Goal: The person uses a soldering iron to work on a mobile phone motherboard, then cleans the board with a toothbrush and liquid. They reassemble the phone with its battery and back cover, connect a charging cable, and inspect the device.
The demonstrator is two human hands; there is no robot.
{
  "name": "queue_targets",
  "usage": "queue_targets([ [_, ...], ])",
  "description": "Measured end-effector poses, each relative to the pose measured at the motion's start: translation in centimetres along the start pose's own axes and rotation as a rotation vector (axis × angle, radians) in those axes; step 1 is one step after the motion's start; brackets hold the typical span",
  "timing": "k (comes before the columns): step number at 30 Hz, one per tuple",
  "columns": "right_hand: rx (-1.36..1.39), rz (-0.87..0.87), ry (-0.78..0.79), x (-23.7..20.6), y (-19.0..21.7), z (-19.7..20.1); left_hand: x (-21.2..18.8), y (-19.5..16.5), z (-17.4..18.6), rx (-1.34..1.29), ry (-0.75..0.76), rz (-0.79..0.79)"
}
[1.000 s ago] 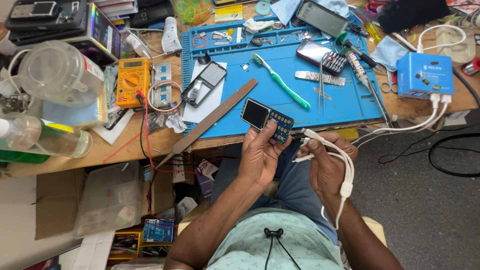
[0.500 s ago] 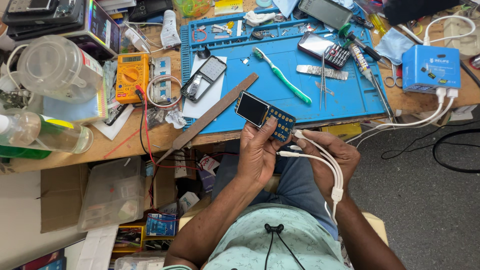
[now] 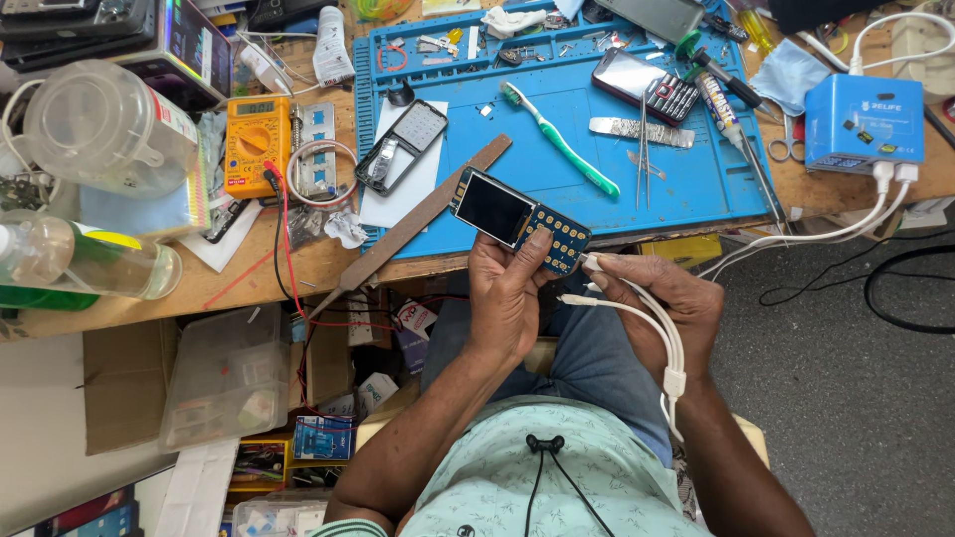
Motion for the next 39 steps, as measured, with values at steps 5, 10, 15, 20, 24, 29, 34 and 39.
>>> queue_targets([
  [5,-0.040,0.074,-0.003,-0.1,0.1,0.3,-0.1,0.5,0.0,0.014,0.013,0.009],
  [10,-0.047,0.151,-0.021,-0.7,-0.5,0.6,-0.5,0.9,0.0,0.029,-0.001,0.019],
  [15,-0.094,0.248,-0.040,-1.4,-1.1,0.2,-0.6,1.3,0.2,0.091,0.012,0.047],
  [20,-0.282,0.179,0.104,-0.5,-2.1,-0.3,1.7,-0.5,-0.3,0.317,0.104,0.001],
  [24,-0.464,0.097,0.325,0.3,-2.1,1.8,3.3,-2.1,-1.4,0.632,0.307,-0.038],
  [29,-0.128,-0.345,0.119,-0.3,-4.5,4.7,2.0,-0.3,-2.5,1.040,0.350,-0.030],
  [34,0.128,-0.400,0.067,-1.2,-7.0,3.8,1.0,2.0,-4.2,1.036,0.351,0.027],
  [39,0.178,-0.392,0.028,-1.6,-6.4,6.6,-0.4,5.0,-5.0,0.866,0.378,0.200],
])
Point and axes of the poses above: each hand's wrist, its own x-axis towards the middle knuckle, its own z-axis out of the back of the hand, y = z × x, the point moved 7 cm from there along x, towards the middle knuckle, and after that the axes turned 7 degrees about -y, right-handed, at the moved point
